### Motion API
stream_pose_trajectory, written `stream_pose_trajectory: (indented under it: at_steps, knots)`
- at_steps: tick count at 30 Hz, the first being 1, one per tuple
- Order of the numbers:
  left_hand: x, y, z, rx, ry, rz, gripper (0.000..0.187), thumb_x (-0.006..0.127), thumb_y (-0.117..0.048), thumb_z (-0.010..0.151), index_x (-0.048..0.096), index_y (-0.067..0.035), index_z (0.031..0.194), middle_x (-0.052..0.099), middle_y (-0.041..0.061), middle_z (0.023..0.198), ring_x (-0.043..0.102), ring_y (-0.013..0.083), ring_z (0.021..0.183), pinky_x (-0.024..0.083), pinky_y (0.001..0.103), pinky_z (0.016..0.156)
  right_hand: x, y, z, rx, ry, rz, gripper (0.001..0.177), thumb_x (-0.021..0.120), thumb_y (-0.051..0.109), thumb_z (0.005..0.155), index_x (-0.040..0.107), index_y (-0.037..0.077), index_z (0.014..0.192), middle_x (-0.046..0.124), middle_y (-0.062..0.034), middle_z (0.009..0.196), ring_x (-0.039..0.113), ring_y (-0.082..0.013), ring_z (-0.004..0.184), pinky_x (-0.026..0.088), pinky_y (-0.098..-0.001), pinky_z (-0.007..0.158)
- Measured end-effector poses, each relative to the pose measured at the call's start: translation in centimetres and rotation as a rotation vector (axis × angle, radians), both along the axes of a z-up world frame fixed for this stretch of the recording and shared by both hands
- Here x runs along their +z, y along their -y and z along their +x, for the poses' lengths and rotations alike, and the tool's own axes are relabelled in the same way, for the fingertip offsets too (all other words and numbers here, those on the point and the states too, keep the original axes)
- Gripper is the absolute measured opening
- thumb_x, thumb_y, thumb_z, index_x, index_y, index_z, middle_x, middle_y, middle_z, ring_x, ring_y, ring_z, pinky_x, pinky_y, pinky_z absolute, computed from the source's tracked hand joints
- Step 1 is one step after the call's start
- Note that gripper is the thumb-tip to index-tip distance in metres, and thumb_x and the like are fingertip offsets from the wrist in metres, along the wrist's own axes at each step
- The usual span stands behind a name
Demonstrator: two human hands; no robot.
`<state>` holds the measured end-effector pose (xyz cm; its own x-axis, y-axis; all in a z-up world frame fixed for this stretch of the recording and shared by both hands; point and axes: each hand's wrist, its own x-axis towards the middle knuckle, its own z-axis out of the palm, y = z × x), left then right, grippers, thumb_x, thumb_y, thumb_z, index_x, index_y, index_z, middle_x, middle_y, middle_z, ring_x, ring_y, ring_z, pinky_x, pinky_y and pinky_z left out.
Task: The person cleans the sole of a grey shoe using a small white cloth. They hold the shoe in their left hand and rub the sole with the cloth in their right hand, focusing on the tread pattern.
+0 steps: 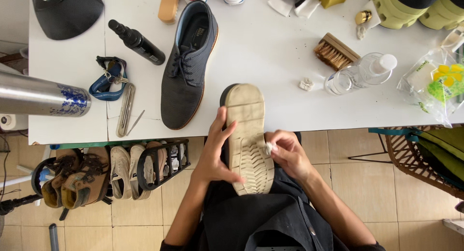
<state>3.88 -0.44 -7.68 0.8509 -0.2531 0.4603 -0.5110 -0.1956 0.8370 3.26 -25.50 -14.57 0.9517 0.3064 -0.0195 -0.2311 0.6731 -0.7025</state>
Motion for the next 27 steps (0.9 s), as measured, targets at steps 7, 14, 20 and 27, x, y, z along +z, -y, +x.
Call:
stream_pose_trajectory:
  at_steps: [7,14,20,27]
  knots:
    - [3.6,0.2,4.1,-0.039,-0.090,0.046,0.135,0.077,-0.096,0.067,0.050,-0.013,0.171,0.031,0.016,0.186,0.022,0.0379,0.174,0.016,0.055,0.142,2.9,-1.5,0.5,-0.099,-0.119,0.061,0.012,0.071,0.010,0.104,0.064,0.000,0.101,0.053,-0.0121,0.072,0.028,0.0003,0.034,0.026,-0.0116,0.031]
    - [2.8,-1.3,4.5,-0.084,-0.130,0.009,0.114,0.083,-0.075,0.081,0.051,-0.012,0.170,0.030,0.017,0.185,0.020,0.0421,0.173,0.016,0.062,0.141,4.3,-3.7,-0.1,-0.259,-0.171,-0.035,0.009,0.068,0.007,0.106,0.069,-0.002,0.110,0.058,-0.0146,0.070,0.032,-0.0019,0.030,0.027,-0.0150,0.029]
    - [2.5,-1.9,3.8,-0.028,0.006,0.005,0.034,0.063,-0.032,0.106,0.080,-0.015,0.129,0.069,0.009,0.153,0.046,0.0384,0.162,0.029,0.058,0.136,4.9,-4.4,-0.3,-0.327,-0.165,-0.133,0.011,0.069,0.007,0.106,0.070,-0.001,0.114,0.060,-0.0148,0.067,0.035,-0.0037,0.030,0.027,-0.0169,0.030]
    - [4.2,-1.8,3.4,-0.004,0.036,0.022,0.035,0.056,-0.031,0.113,0.087,-0.016,0.109,0.081,0.005,0.139,0.055,0.0333,0.158,0.037,0.047,0.130,6.3,-4.7,0.1,-0.337,-0.118,-0.247,0.011,0.071,0.005,0.106,0.073,-0.003,0.113,0.061,-0.0151,0.066,0.041,-0.0059,0.030,0.032,-0.0172,0.032]
